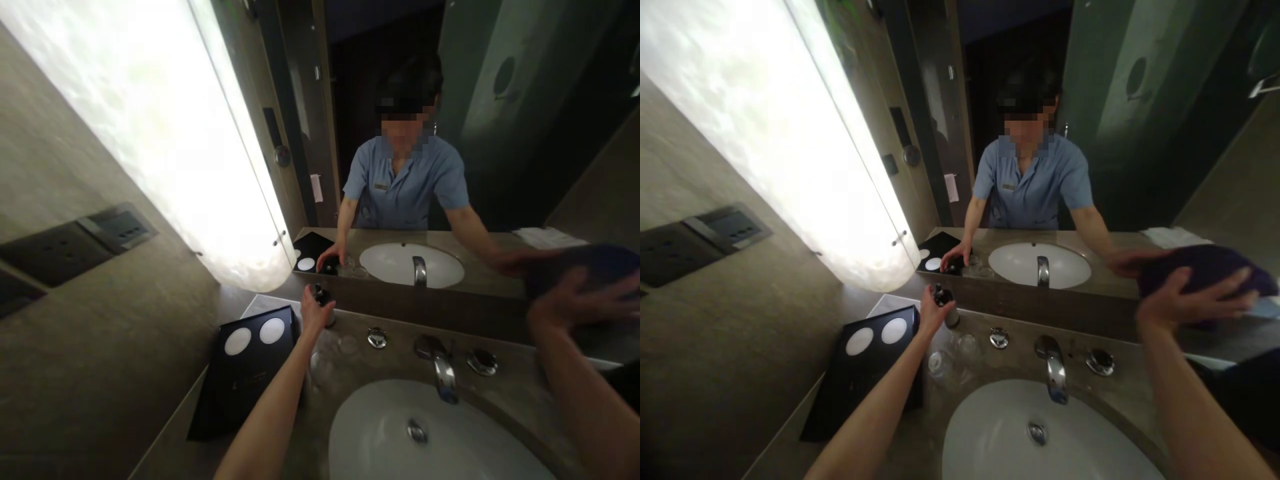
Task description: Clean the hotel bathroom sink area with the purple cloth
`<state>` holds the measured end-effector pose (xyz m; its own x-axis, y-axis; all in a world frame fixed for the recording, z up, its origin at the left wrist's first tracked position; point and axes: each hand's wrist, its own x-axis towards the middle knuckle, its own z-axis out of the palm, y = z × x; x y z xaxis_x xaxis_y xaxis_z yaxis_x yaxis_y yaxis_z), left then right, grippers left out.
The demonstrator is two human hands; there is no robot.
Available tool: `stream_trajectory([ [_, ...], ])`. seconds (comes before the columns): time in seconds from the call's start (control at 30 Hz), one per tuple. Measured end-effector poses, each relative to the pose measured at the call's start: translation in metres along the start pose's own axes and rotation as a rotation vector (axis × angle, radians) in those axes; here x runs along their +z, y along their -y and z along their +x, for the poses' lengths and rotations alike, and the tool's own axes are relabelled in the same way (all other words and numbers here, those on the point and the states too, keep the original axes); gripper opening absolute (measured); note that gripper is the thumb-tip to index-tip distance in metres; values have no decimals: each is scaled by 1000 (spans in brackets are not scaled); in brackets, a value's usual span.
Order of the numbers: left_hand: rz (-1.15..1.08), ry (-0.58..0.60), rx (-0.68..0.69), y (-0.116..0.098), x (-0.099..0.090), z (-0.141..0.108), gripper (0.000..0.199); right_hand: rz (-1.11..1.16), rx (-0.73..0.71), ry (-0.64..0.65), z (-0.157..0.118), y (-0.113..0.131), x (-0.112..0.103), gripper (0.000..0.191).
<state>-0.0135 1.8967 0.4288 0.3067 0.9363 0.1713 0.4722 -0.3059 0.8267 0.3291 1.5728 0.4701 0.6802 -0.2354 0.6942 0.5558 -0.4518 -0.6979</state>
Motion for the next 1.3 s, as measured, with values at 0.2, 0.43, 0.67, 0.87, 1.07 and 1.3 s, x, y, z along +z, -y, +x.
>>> stream_trajectory([
  [0.2,-44,116,111,40,3,12,38,-54,-328,510,-190,165,111,61],
  [0.43,34,10,39,49,-10,14,48,32,-833,1187,-252,260,161,58],
  [0.67,-104,-39,193,61,-40,-48,74,236,45,781,-162,276,-6,50],
  [0.87,391,-371,-152,175,-189,-132,49,318,-25,1468,-280,319,-66,52],
  [1.07,-40,9,-504,247,-251,-97,58,1,-390,1583,-453,327,-16,89],
  [1.3,-391,-68,-681,240,-246,-93,56,421,-467,1753,-488,330,-77,71],
])
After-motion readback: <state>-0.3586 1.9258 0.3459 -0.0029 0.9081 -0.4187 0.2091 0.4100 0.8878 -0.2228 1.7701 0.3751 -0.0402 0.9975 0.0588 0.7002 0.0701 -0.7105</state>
